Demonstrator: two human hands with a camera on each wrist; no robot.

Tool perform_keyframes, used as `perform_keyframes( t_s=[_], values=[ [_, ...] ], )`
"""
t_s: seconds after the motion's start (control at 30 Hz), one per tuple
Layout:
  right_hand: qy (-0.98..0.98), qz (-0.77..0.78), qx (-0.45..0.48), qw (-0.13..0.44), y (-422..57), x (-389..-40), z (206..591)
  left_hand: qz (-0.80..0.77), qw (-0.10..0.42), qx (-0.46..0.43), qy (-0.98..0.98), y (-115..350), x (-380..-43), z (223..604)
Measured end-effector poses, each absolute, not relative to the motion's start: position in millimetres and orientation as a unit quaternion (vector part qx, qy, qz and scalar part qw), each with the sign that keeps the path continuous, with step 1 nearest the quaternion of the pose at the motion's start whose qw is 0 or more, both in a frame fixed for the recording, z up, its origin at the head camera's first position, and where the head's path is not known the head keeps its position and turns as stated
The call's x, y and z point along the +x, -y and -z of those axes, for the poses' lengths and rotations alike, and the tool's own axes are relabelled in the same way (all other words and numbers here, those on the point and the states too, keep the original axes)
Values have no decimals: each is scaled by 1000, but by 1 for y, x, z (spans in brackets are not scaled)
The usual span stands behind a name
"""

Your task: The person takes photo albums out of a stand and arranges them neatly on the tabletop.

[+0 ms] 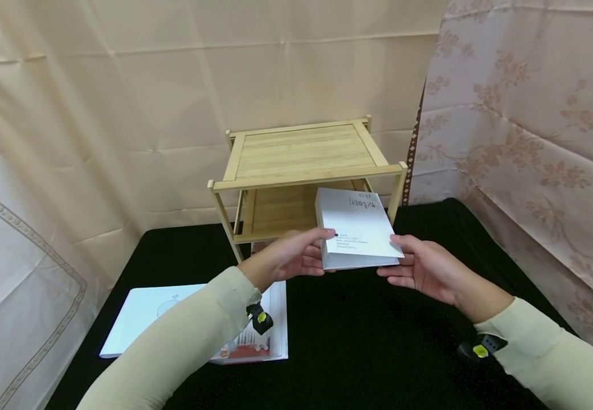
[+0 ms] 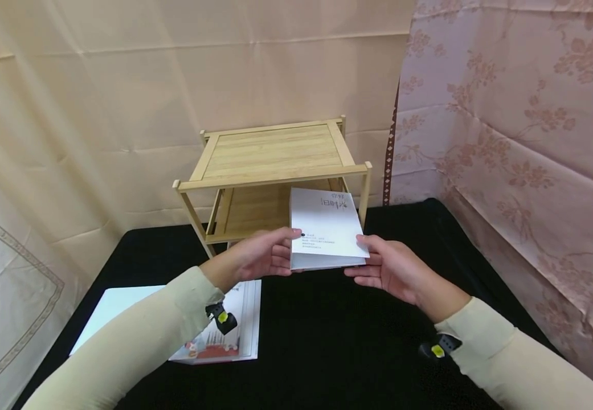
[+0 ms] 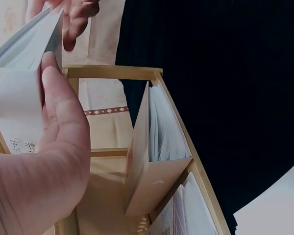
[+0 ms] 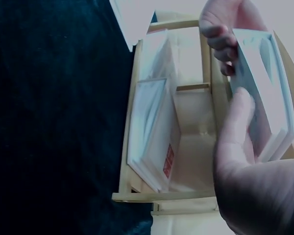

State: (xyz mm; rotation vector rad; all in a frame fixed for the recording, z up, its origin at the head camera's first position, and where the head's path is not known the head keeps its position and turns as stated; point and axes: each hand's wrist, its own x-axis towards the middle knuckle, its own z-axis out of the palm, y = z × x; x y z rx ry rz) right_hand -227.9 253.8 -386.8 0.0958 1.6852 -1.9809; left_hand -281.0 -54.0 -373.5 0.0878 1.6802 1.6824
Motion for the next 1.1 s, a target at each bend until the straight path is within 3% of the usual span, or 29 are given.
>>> perform_keyframes(
  t_s=[0.4, 1.1],
  values=[
    [-617, 745, 43, 252, -254, -244, 387, -648, 381, 60, -658, 59, -269, 375],
    [-675, 691, 8, 258, -247, -222, 390, -642, 388, 94, -655, 72, -240, 380]
  ],
)
